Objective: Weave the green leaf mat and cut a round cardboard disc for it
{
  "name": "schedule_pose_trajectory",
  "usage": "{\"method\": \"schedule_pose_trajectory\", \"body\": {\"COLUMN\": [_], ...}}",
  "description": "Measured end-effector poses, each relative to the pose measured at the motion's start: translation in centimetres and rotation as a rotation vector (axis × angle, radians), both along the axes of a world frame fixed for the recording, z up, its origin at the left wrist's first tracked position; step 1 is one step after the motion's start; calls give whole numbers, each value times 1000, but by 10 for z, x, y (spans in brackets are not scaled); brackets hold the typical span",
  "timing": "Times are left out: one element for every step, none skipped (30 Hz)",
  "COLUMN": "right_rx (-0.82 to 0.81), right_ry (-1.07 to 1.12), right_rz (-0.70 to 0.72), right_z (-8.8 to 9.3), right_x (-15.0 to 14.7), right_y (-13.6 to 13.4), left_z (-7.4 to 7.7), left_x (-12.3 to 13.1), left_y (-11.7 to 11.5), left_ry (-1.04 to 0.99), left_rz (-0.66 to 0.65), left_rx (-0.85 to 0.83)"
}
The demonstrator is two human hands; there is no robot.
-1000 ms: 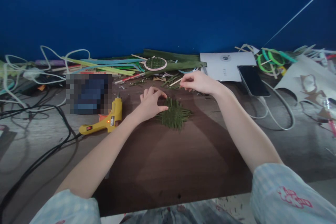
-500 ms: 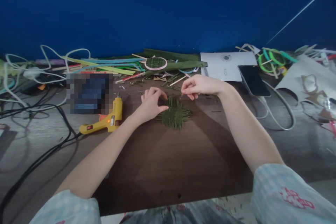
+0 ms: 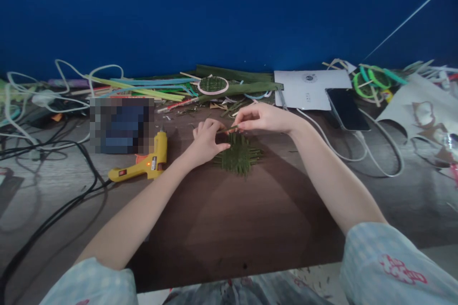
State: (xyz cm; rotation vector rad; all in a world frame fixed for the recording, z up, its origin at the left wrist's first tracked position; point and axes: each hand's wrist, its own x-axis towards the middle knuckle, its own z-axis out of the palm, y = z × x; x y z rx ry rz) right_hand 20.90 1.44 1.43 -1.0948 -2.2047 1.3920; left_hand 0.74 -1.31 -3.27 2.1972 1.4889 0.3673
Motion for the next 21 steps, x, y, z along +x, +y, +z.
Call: {"method": "schedule_pose_trajectory", "body": {"right_rx": [-7,-10,-10,-10,-9,-9,-6,-5,-3,-1,0,1,1,1,-2,-6,-11,-16,-20,-24,-28], "right_ry": [-18,-38,-59,-79,-95,-109,-116,-119,-118,-115,-111,-109,-108,-109,-111,-110,-111,-114,-120,-127,-133], "right_rz": [21,33,40,43,44,44,45,47,49,50,50,47,42,35,29,22,17,12,6,0,-4], "right_z": [-1,-1,-2,-2,-2,-3,-3,-4,-4,-5,-5,-5,-5,-4,-4,-3,-2,-1,-1,-1,-1], "right_x": [0,0,0,0,0,0,1,1,1,1,2,2,2,2,2,2,2,2,2,3,3], "right_y": [0,0,0,0,0,0,1,1,2,2,2,2,2,2,2,2,1,1,1,1,1], "left_z": [0,-1,-1,-1,-1,-1,-1,-1,-1,-1,-1,-1,-1,-1,-2,-2,-3,-3,-3,-3,-3], "left_x": [0,0,0,-1,-1,-1,0,0,0,0,1,1,1,1,1,1,1,1,1,0,0], "left_y": [0,-1,-1,-1,-2,-2,-2,-2,-3,-3,-3,-3,-3,-3,-3,-3,-3,-4,-4,-4,-5], "left_ry": [-4,-8,-13,-18,-23,-27,-31,-36,-42,-51,-60,-70,-79,-87,-94,-102,-109,-118,-126,-136,-147], "left_rz": [-2,-5,-9,-13,-17,-20,-20,-19,-17,-13,-9,-5,-2,1,4,6,8,8,7,6,4], "left_rx": [5,12,18,23,26,25,22,16,10,6,2,0,0,3,7,11,15,19,23,29,33]}}
